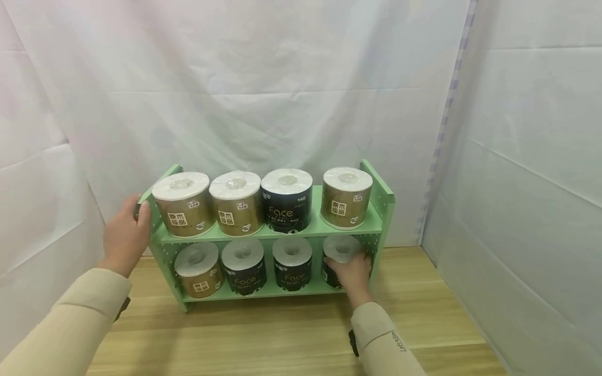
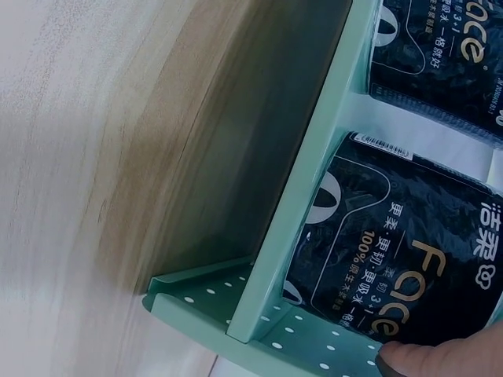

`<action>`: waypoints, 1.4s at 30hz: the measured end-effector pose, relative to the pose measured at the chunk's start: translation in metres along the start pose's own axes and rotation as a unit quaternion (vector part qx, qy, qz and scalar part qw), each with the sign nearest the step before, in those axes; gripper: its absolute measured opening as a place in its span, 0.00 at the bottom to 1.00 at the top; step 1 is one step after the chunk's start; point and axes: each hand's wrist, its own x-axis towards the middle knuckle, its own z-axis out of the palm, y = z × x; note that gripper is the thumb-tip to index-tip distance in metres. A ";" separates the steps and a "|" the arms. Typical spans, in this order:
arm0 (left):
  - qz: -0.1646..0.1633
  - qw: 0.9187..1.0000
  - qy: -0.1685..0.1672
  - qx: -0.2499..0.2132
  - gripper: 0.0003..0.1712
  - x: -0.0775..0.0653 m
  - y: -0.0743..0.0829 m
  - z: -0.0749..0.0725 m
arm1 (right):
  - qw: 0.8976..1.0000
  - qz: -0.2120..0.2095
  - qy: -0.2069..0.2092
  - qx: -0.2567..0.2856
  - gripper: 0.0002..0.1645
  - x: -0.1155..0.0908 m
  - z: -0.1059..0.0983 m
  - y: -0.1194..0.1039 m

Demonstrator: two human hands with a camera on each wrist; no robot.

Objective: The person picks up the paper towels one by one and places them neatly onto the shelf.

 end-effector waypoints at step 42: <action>0.071 0.997 -0.032 0.020 0.32 -0.048 -0.025 -0.014 | 0.970 -0.153 -0.079 -0.170 0.54 -0.039 -0.023 0.000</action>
